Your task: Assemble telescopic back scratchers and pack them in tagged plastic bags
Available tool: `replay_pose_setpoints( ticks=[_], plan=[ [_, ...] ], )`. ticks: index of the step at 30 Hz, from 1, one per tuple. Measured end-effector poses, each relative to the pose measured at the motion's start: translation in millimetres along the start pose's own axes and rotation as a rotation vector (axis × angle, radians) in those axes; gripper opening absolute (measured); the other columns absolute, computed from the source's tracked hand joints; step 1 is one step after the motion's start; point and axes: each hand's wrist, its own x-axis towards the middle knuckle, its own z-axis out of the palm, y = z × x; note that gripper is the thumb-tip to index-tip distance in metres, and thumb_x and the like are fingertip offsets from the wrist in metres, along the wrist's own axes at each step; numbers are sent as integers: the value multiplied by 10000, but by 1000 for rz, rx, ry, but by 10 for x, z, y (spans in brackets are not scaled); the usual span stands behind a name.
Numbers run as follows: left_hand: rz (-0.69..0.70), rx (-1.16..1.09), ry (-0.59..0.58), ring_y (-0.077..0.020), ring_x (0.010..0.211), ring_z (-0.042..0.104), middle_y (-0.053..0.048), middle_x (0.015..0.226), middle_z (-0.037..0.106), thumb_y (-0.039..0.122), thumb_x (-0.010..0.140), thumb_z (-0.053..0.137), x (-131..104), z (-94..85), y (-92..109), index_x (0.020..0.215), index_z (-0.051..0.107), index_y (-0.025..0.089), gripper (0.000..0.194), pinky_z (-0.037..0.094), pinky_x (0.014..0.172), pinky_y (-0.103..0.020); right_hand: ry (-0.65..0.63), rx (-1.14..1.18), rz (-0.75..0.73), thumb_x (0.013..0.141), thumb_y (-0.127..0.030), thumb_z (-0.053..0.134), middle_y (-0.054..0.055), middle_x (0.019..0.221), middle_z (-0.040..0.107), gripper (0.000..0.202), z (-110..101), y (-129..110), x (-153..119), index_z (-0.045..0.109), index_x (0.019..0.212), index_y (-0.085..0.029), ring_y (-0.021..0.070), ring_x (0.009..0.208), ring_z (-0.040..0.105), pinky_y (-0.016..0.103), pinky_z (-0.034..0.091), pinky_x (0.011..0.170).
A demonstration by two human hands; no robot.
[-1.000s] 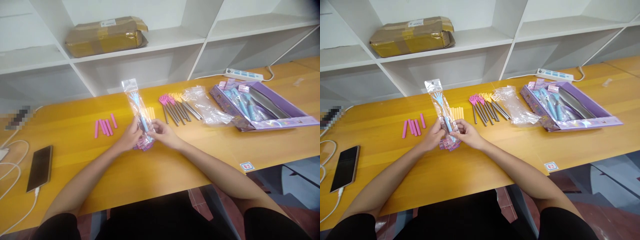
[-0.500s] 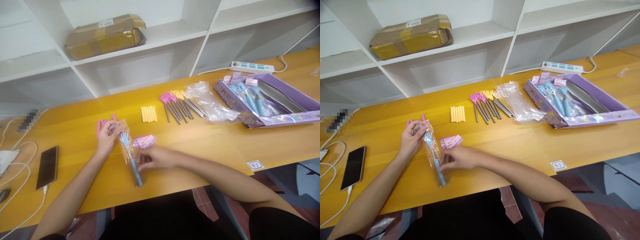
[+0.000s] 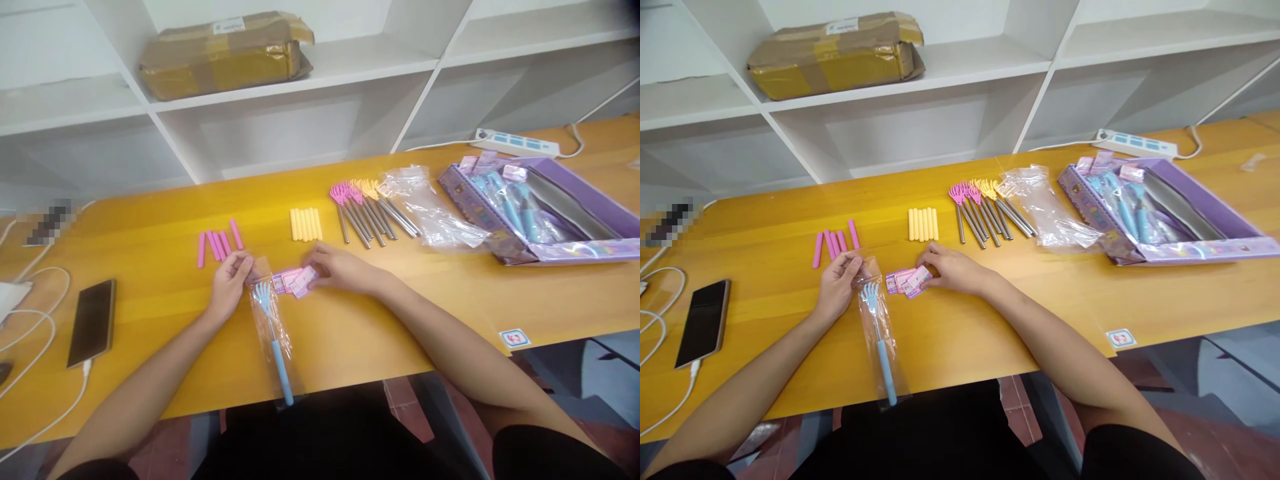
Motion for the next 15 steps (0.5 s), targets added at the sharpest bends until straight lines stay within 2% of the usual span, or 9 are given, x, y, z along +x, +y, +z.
replay_pose_setpoints(
  ticks=[3, 7, 11, 13, 15],
  plan=[
    [-67, -33, -36, -146, 683, 684, 8, 775, 708, 579, 913, 750, -68, 47, -2, 938, 653, 198, 395, 561, 679, -258, 28, 43, 25, 877, -273, 843, 44, 1051, 597, 269, -30, 2, 13, 726, 1103, -188, 138, 794, 564, 273, 469, 739],
    [-104, 33, -144, -137, 636, 691, -34, 774, 754, 579, 959, 701, -175, 114, 38, 876, 651, 175, 415, 530, 599, -231, 81, 172, 61, 941, -278, 746, 30, 933, 640, 107, -85, 40, 40, 721, 967, -177, 132, 753, 578, 270, 459, 702],
    [-140, 7, -191, -151, 635, 719, -41, 759, 766, 581, 958, 703, -257, 187, 50, 862, 656, 175, 419, 534, 566, -226, 193, 540, 155, 975, -470, 713, -19, 729, 635, 289, -24, -81, 61, 658, 943, -189, 116, 623, 549, 247, 423, 569],
    [-194, -30, -217, -181, 660, 754, -50, 777, 777, 609, 935, 717, -280, 220, 31, 866, 669, 173, 444, 564, 573, -246, 257, 714, 142, 970, -528, 717, -17, 732, 659, 335, 60, -223, 62, 649, 993, -200, 121, 612, 583, 258, 465, 565],
    [-258, -70, -252, -217, 675, 781, -70, 803, 793, 644, 916, 719, -290, 244, 4, 893, 691, 164, 482, 595, 586, -279, 317, 792, 80, 972, -530, 723, 4, 792, 685, 329, 163, -372, 61, 664, 1020, -210, 139, 650, 647, 297, 546, 622]
  ],
)
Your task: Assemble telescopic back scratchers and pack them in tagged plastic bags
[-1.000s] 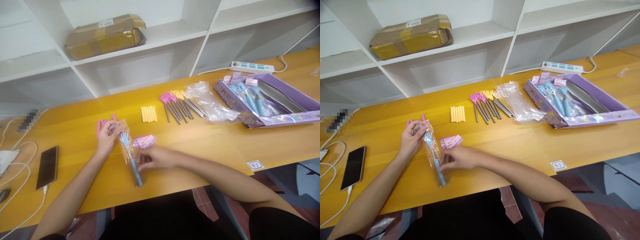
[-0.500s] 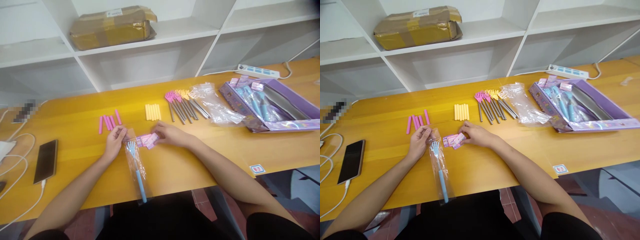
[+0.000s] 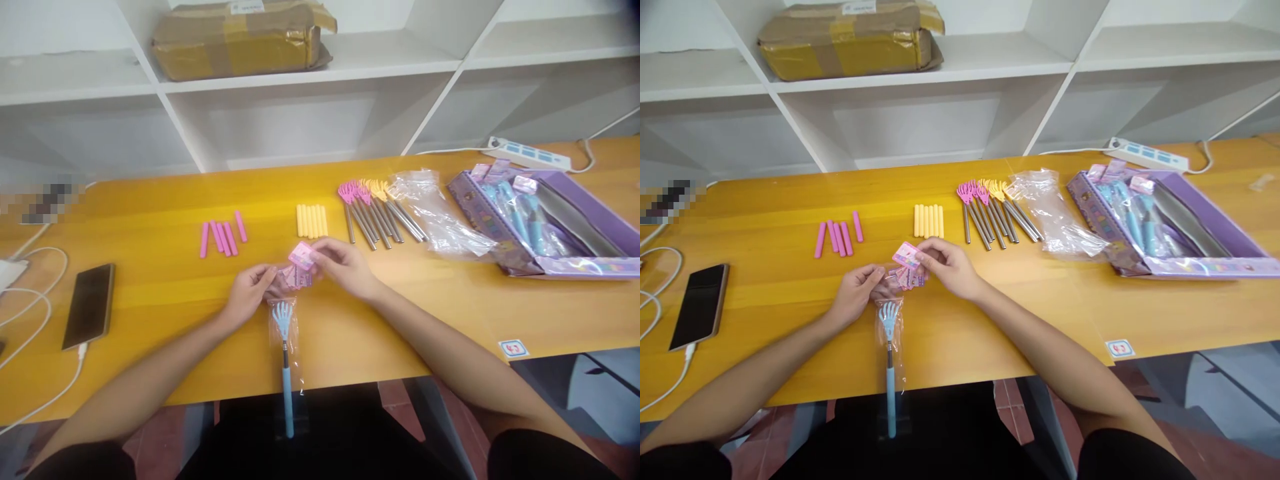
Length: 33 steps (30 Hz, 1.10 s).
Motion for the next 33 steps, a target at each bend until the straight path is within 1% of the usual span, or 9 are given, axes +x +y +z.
replay_pose_setpoints(
  ticks=[2, 4, 8, 11, 19, 23, 25, 28, 33],
  plan=[
    [-46, -29, -23, -250, 686, 797, -96, 819, 805, 675, 896, 724, 13, 9, -25, 920, 715, 151, 525, 618, 598, -310, 31, 0, -58, 981, -517, 718, 23, 864, 685, 300, 141, -3, -43, 692, 1022, -221, 156, 683, 686, 341, 601, 670],
    [-70, -37, -29, -267, 693, 803, -130, 833, 815, 698, 875, 734, 30, 6, -42, 918, 740, 132, 568, 631, 607, -327, 69, -53, -82, 981, -519, 716, 43, 941, 681, 293, 228, 29, -61, 713, 1024, -229, 164, 712, 699, 353, 617, 669],
    [-89, -103, -60, -283, 728, 812, -193, 911, 829, 701, 872, 737, 56, -9, -45, 919, 782, 102, 603, 663, 675, -368, 117, -138, -67, 955, -545, 740, 51, 959, 708, 335, 270, 136, -42, 688, 1054, -229, 176, 804, 699, 320, 599, 679],
    [-86, -165, -70, -292, 743, 815, -216, 926, 826, 695, 868, 747, 62, -11, -28, 930, 791, 79, 621, 674, 705, -387, 118, -190, -68, 940, -547, 761, 43, 927, 727, 351, 263, 184, -30, 665, 1027, -221, 172, 801, 698, 306, 576, 679],
    [-135, -276, -71, -299, 751, 813, -192, 845, 817, 607, 879, 761, 89, -6, 43, 988, 791, 49, 569, 691, 762, -426, 40, -340, -171, 1012, -454, 705, 34, 915, 723, 231, 242, 178, -48, 721, 1080, -234, 151, 757, 683, 307, 568, 690],
    [-129, -275, -56, -304, 859, 809, -181, 939, 824, 562, 856, 791, 97, 1, 69, 1002, 793, 64, 519, 692, 772, -431, 0, -453, -262, 1043, -390, 659, 48, 945, 710, 184, 223, 141, -53, 750, 1096, -239, 156, 753, 651, 327, 564, 703],
    [-118, -277, -40, -310, 890, 801, -175, 959, 823, 561, 829, 814, 100, 4, 71, 968, 796, 70, 511, 689, 759, -433, -25, -490, -288, 1052, -376, 642, 53, 955, 707, 182, 223, 134, -59, 755, 1108, -245, 163, 754, 641, 344, 565, 721],
    [-114, -291, -37, -313, 869, 791, -157, 906, 818, 589, 788, 836, 108, 5, 53, 894, 794, 83, 519, 680, 745, -439, -57, -511, -315, 1062, -353, 625, 58, 976, 704, 182, 236, 144, -66, 755, 1130, -245, 169, 780, 643, 347, 559, 738],
    [-117, -281, -36, -309, 894, 790, -145, 912, 827, 611, 775, 839, 119, 2, 10, 857, 809, 106, 513, 653, 819, -433, -104, -515, -347, 1074, -317, 598, 74, 1044, 703, 192, 251, 175, -63, 758, 1159, -251, 194, 891, 663, 356, 562, 794]
  ],
)
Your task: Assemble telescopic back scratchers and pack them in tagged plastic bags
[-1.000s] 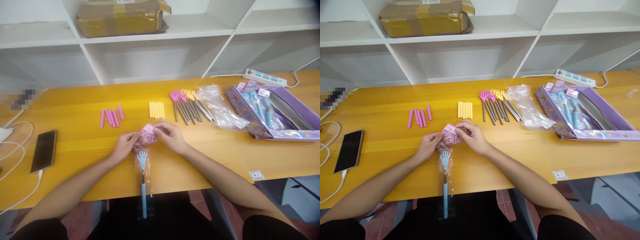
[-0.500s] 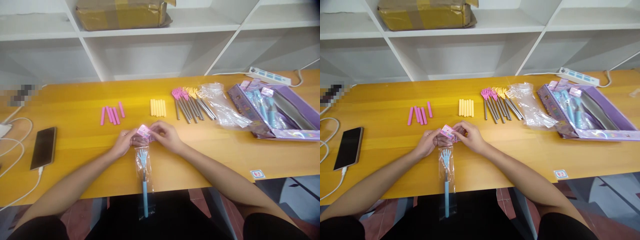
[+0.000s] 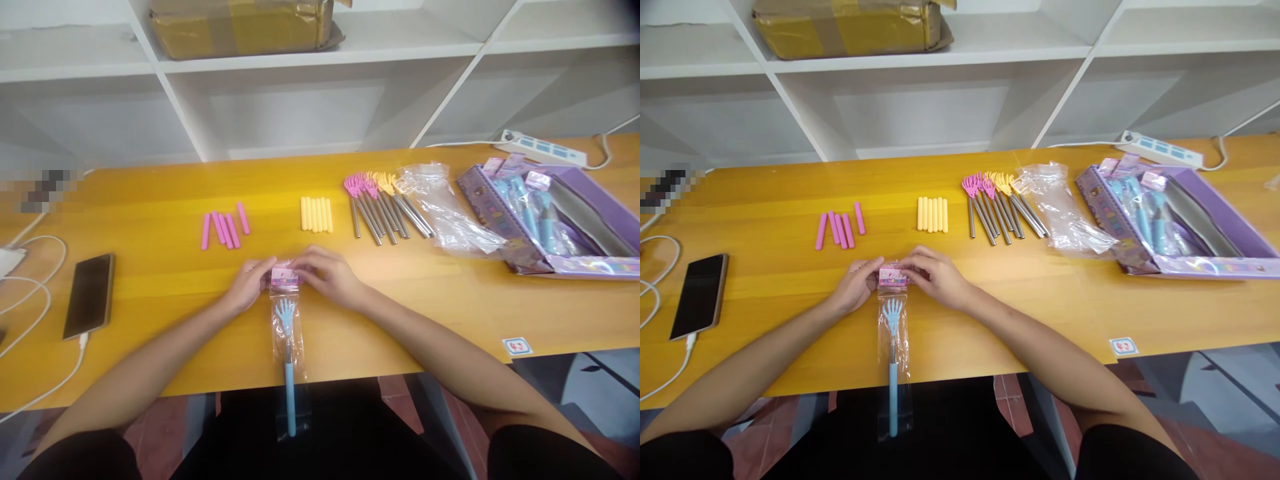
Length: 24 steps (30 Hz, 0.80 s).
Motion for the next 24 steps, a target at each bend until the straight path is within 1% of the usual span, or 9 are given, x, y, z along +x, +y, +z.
replay_pose_setpoints(
  ticks=[5, 10, 12, 14, 17, 19, 21, 22, 24],
  plan=[
    [28, 44, -17, -341, 1007, 790, -157, 1030, 839, 629, 800, 815, -3, -12, 5, 896, 841, 129, 509, 627, 921, -457, -49, 11, -11, 1080, -294, 575, 60, 1018, 624, 219, -7, -9, -26, 765, 1186, -270, 193, 912, 630, 358, 551, 811],
    [35, 59, -42, -339, 1010, 789, -159, 1078, 837, 633, 851, 778, -9, -36, -14, 955, 854, 131, 519, 618, 914, -450, -86, 5, -28, 1086, -272, 547, 59, 1017, 587, 232, -20, -27, -50, 758, 1180, -265, 191, 939, 611, 354, 551, 829],
    [42, 78, -45, -327, 997, 787, -160, 1083, 835, 643, 873, 757, -10, -48, -34, 992, 852, 119, 546, 609, 919, -438, -61, 8, -35, 1087, -274, 545, 55, 1018, 584, 215, -15, -16, -51, 739, 1181, -260, 184, 912, 605, 347, 550, 803],
    [45, 98, -50, -315, 979, 784, -162, 1085, 833, 652, 892, 737, -10, -62, -53, 1038, 845, 106, 576, 601, 914, -425, -4, 6, -9, 1074, -285, 582, 51, 1020, 579, 193, -6, 2, -48, 698, 1224, -252, 175, 868, 594, 332, 546, 752],
    [52, 139, -75, -298, 981, 774, -163, 1104, 827, 646, 929, 702, -4, -91, -75, 1097, 835, 100, 587, 591, 912, -408, 54, -15, 58, 1031, -311, 673, 55, 1061, 587, 270, 6, 31, -41, 645, 1291, -246, 168, 839, 591, 319, 545, 710],
    [65, 181, -89, -287, 995, 766, -163, 1128, 821, 639, 955, 675, 2, -115, -81, 1110, 832, 107, 576, 587, 918, -396, 48, -25, 66, 1020, -318, 696, 61, 1080, 607, 239, 7, 43, -35, 667, 1246, -246, 175, 865, 605, 320, 551, 721],
    [69, 230, -110, -277, 999, 762, -165, 1157, 813, 648, 975, 641, 4, -140, -77, 1113, 830, 112, 584, 588, 908, -384, 40, -22, 54, 1037, -310, 670, 60, 1055, 637, 136, 2, 47, -29, 702, 1148, -238, 180, 883, 619, 321, 545, 734],
    [67, 253, -128, -272, 989, 763, -164, 1167, 810, 662, 981, 621, 2, -151, -70, 1119, 827, 115, 600, 592, 886, -375, 44, -17, 52, 1049, -301, 651, 58, 1032, 650, 110, -3, 47, -26, 712, 1109, -232, 178, 877, 622, 319, 538, 734],
    [65, 322, -178, -255, 943, 763, -149, 1144, 813, 679, 982, 606, -6, -161, -47, 1128, 821, 121, 616, 594, 826, -349, 64, -10, 55, 1063, -291, 625, 52, 986, 664, 121, -17, 46, -18, 722, 1059, -219, 171, 852, 621, 313, 522, 729]
  ],
)
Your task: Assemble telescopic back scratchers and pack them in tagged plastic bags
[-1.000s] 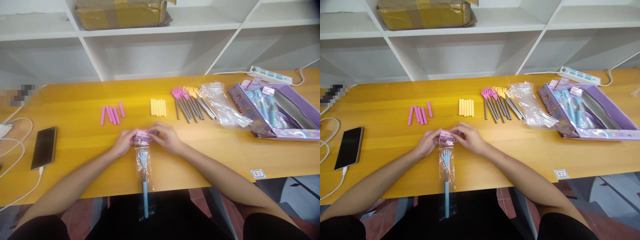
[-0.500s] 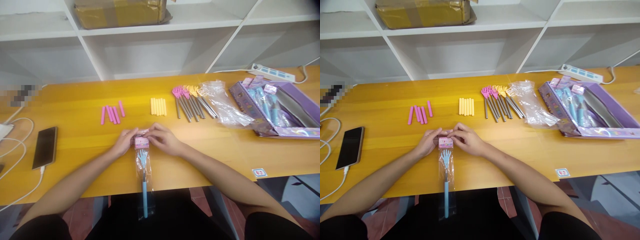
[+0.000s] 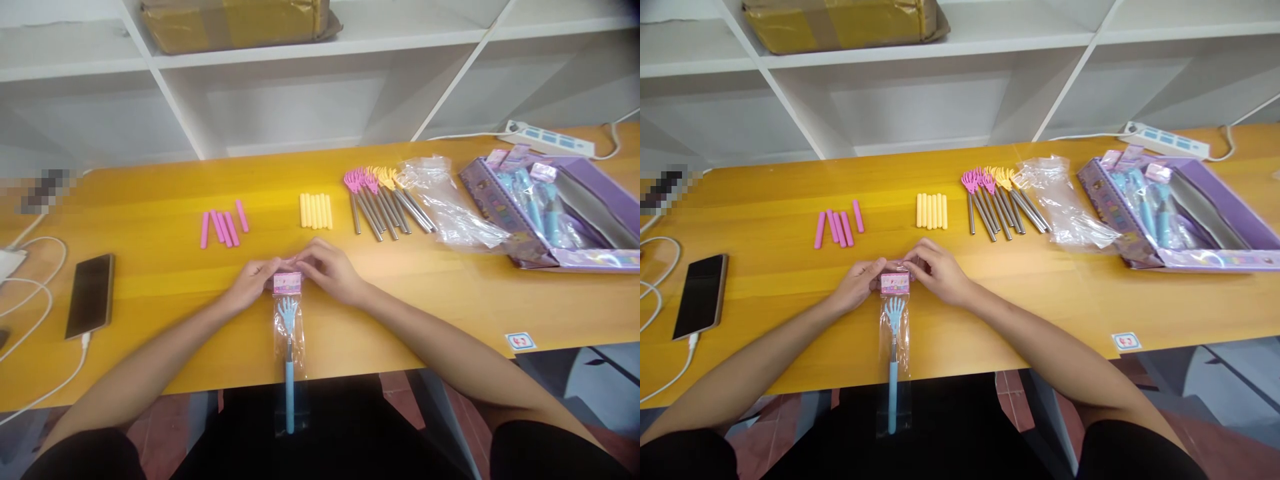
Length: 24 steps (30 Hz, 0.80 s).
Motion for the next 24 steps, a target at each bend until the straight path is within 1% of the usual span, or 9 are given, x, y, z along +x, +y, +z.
replay_pose_setpoints(
  ticks=[2, 4, 6, 8, 12, 17, 19, 22, 24],
  plan=[
    [4, 107, -50, -238, 903, 763, -121, 1080, 823, 644, 952, 679, -10, -1, 32, 1131, 818, 127, 564, 590, 796, -328, 35, -5, 12, 1064, -298, 624, 44, 940, 655, 140, -17, 2, 11, 722, 1020, -208, 165, 826, 610, 305, 507, 720],
    [3, 192, -91, -243, 935, 772, -107, 1067, 830, 559, 906, 780, -17, 13, 67, 1158, 811, 131, 497, 596, 838, -331, 80, -14, 32, 1060, -315, 632, 36, 899, 637, 166, -33, 10, 23, 715, 974, -200, 160, 796, 592, 297, 490, 705],
    [-7, 202, -122, -264, 1026, 781, -119, 1117, 830, 492, 894, 815, -20, 32, 93, 1219, 795, 133, 485, 602, 921, -355, 121, -15, 58, 1058, -334, 636, 30, 869, 617, 201, -47, 20, 32, 701, 927, -195, 154, 764, 568, 291, 472, 686],
    [-23, 171, -144, -279, 1088, 783, -137, 1146, 827, 476, 921, 789, -19, 44, 103, 1272, 775, 131, 493, 605, 963, -375, 130, -5, 75, 1057, -350, 636, 29, 854, 608, 225, -56, 27, 37, 694, 905, -194, 154, 757, 557, 290, 461, 678],
    [-40, 151, -142, -289, 1099, 792, -152, 1144, 829, 490, 936, 770, -18, 32, 93, 1288, 770, 132, 501, 618, 963, -390, 68, 58, 72, 1065, -367, 621, 35, 877, 620, 222, -67, 26, 35, 716, 955, -198, 164, 805, 577, 301, 466, 709],
    [-49, 168, -146, -285, 1114, 791, -153, 1181, 823, 502, 938, 768, -19, 15, 108, 1271, 777, 140, 492, 616, 975, -385, 15, 160, 119, 1064, -410, 623, 25, 884, 618, 253, -78, 40, 23, 726, 962, -203, 153, 785, 586, 306, 484, 726],
    [-41, 158, -159, -274, 1115, 792, -149, 1192, 821, 496, 947, 761, -16, 12, 119, 1299, 761, 146, 496, 614, 975, -376, -16, 188, 119, 1064, -425, 621, 30, 905, 629, 263, -82, 46, 16, 728, 972, -203, 153, 790, 592, 305, 491, 726],
    [-23, 115, -182, -260, 1116, 793, -143, 1210, 817, 478, 955, 757, -9, 11, 122, 1343, 733, 156, 504, 613, 980, -372, -83, 207, 57, 1063, -415, 622, 40, 929, 646, 248, -93, 46, 5, 732, 995, -203, 158, 816, 603, 304, 497, 738],
    [-17, 109, -185, -256, 1118, 792, -145, 1235, 810, 470, 953, 762, -5, 14, 118, 1308, 750, 154, 475, 610, 997, -375, -109, 200, -1, 1059, -380, 629, 39, 921, 645, 214, -105, 43, 0, 728, 997, -201, 155, 816, 604, 298, 496, 735]
  ],
)
